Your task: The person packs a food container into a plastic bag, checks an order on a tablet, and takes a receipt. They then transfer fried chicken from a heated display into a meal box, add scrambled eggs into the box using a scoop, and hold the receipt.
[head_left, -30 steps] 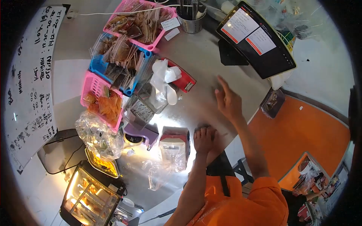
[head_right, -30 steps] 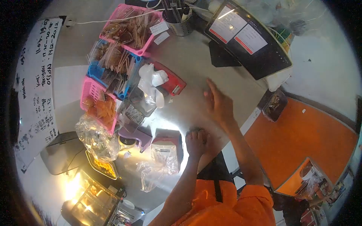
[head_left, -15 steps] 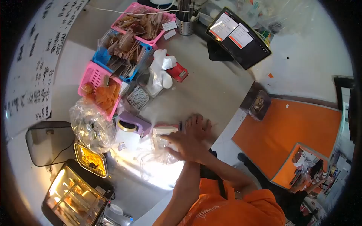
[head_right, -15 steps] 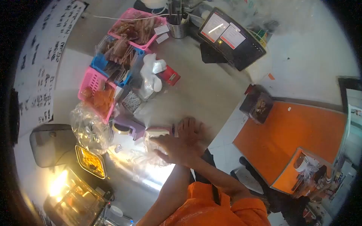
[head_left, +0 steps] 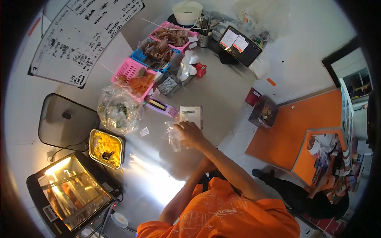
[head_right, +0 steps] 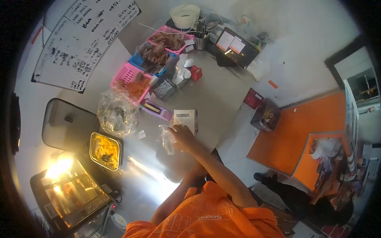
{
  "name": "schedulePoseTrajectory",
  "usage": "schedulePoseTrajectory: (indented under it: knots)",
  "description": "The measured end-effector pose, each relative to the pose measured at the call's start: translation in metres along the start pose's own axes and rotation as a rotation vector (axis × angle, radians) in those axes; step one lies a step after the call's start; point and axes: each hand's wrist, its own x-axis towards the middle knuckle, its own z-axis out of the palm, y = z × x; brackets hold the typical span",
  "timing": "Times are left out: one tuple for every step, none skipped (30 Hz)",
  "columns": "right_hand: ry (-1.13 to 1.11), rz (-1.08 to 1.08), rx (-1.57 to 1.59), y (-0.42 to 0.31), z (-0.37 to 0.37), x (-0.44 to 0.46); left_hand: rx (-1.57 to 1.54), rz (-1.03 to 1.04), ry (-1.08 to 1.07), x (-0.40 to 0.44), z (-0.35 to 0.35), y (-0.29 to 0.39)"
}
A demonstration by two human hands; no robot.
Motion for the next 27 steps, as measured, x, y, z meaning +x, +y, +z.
schedulePoseTrajectory:
  knots:
    - [0.147, 0.018, 0.100, 0.000, 0.007, -0.001, 0.102, 0.038, -0.005, -0.034, -0.009, 0.015]
    - [0.151, 0.016, 0.096, 0.003, 0.014, -0.004, 0.105, 0.043, -0.004, -0.065, -0.013, 0.026]
    - [0.193, -0.008, 0.192, 0.009, 0.018, -0.005, 0.001, -0.045, 0.035, -0.090, -0.018, 0.036]
    - [0.233, -0.028, 0.293, 0.006, 0.009, -0.007, -0.104, -0.137, 0.069, -0.112, -0.023, 0.038]
    - [0.230, -0.002, 0.338, 0.003, 0.000, -0.012, -0.099, -0.133, 0.067, -0.129, -0.030, 0.035]
    - [0.241, -0.002, 0.336, 0.002, 0.001, -0.014, -0.101, -0.180, 0.129, -0.142, -0.038, 0.029]
    - [0.401, 0.029, 0.421, 0.002, 0.007, -0.017, -0.103, -0.229, 0.189, -0.153, -0.047, 0.029]
    - [0.561, 0.061, 0.503, 0.003, 0.011, -0.021, -0.096, -0.224, 0.180, -0.163, -0.057, 0.029]
    - [0.610, 0.081, 0.453, 0.006, 0.011, -0.026, -0.017, -0.210, 0.268, -0.166, -0.068, 0.034]
    - [0.622, 0.087, 0.450, 0.002, 0.009, -0.034, 0.060, -0.195, 0.356, -0.168, -0.076, 0.038]
    - [0.627, 0.189, 0.610, -0.003, 0.006, -0.041, 0.067, -0.190, 0.346, -0.165, -0.081, 0.042]
    - [0.629, 0.290, 0.770, -0.010, 0.001, -0.048, 0.064, -0.256, 0.438, -0.161, -0.086, 0.046]
    - [0.644, 0.294, 0.768, -0.016, -0.004, -0.056, 0.060, -0.320, 0.528, -0.156, -0.089, 0.050]
    - [0.622, 0.254, 0.848, -0.023, -0.009, -0.064, 0.068, -0.311, 0.511, -0.150, -0.091, 0.055]
    - [0.612, 0.219, 0.924, -0.027, -0.014, -0.073, 0.026, -0.213, 0.637, -0.142, -0.093, 0.060]
    - [0.485, 0.325, 0.810, -0.018, 0.002, -0.074, -0.020, -0.107, 0.734, -0.132, -0.093, 0.065]
    - [0.521, 0.153, 0.675, -0.020, 0.006, -0.084, -0.105, -0.086, 0.722, -0.128, -0.095, 0.066]
    - [0.622, 0.137, 0.846, -0.010, 0.044, -0.069, -0.196, -0.071, 0.676, -0.122, -0.094, 0.067]
    - [0.551, 0.328, 0.553, -0.045, -0.002, -0.090, -0.242, -0.070, 0.679, -0.113, -0.086, 0.075]
    - [0.684, 0.178, 0.990, -0.049, 0.019, -0.083, -0.282, -0.077, 0.688, -0.107, -0.080, 0.081]
    - [0.502, 0.212, 0.682, -0.047, 0.016, -0.083, -0.066, -0.077, 0.664, -0.099, -0.080, 0.065]
    - [0.587, 0.164, 0.707, -0.047, 0.044, -0.068, 0.155, -0.058, 0.665, -0.095, -0.084, 0.039]
    - [0.560, 0.191, 0.738, -0.064, 0.025, -0.079, 0.319, 0.025, 0.706, -0.091, -0.084, 0.020]
    - [0.519, 0.202, 0.774, -0.084, 0.006, -0.088, 0.329, 0.049, 0.676, -0.090, -0.086, 0.011]
    - [0.548, 0.205, 0.769, -0.080, 0.028, -0.078, 0.344, 0.200, 0.700, -0.090, -0.087, 0.007]
    - [0.568, 0.086, 0.718, -0.074, 0.048, -0.065, 0.352, 0.351, 0.727, -0.088, -0.088, 0.003]
    - [0.583, -0.032, 0.666, -0.067, 0.054, -0.059, 0.357, 0.367, 0.712, -0.086, -0.089, -0.003]
